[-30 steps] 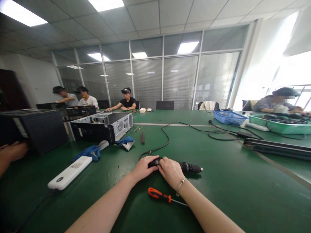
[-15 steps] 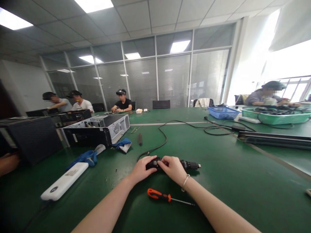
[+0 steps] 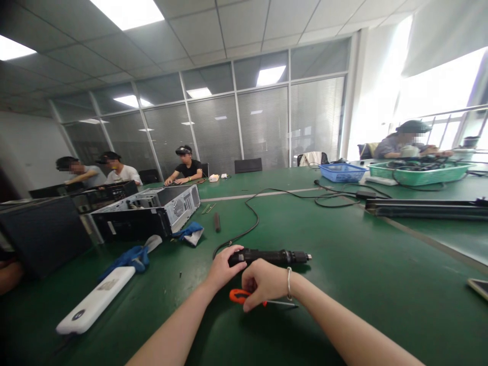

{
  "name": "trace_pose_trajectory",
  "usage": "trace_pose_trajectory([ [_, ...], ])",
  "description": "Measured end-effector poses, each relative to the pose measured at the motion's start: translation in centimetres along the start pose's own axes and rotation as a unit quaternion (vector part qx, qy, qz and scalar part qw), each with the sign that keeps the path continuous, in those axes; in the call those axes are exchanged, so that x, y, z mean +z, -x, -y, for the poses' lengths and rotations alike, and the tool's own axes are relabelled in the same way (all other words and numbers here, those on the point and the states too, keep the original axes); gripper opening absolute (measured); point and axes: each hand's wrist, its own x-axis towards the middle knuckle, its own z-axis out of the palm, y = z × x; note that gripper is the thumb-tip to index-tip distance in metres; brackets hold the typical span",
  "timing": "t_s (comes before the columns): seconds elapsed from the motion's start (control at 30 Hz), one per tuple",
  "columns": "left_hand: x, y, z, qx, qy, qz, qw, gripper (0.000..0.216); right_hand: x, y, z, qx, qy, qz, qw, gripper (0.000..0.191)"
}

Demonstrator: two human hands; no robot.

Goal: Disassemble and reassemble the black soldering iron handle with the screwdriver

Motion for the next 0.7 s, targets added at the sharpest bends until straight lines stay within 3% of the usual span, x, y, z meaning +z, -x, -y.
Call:
trace_pose_trajectory([
  [0.1, -0.1, 0.0, -0.1, -0.011, 0.001, 0.003, 1.000, 0.040, -1.4, -0.2, 0.2, -0.024, -0.119, -0.150, 0.981, 0.035],
  [0.17, -0.2, 0.0, -0.3, -0.012, 0.002, 0.005, 1.000, 0.041, -2.1, -0.3, 0.3, -0.028, -0.188, -0.304, 0.934, 0.038],
  [0.23, -0.3, 0.0, -0.5, -0.012, 0.005, 0.009, 1.000, 0.040, -2.6, -0.5, 0.0, -0.032, -0.221, -0.445, 0.867, 0.040],
  [0.3, -0.4, 0.0, -0.6, -0.016, 0.006, 0.013, 1.000, 0.038, -2.6, -0.6, -0.6, -0.037, -0.224, -0.523, 0.822, 0.043],
  [0.43, -0.4, 0.0, -0.6, -0.016, 0.003, 0.011, 1.000, 0.036, -2.0, -0.9, -1.7, -0.050, -0.165, -0.557, 0.812, 0.059],
  [0.7, 0.2, 0.1, 0.3, 0.006, -0.018, 0.015, 1.000, 0.062, -0.9, -0.6, -1.8, -0.069, 0.010, -0.543, 0.837, 0.055],
])
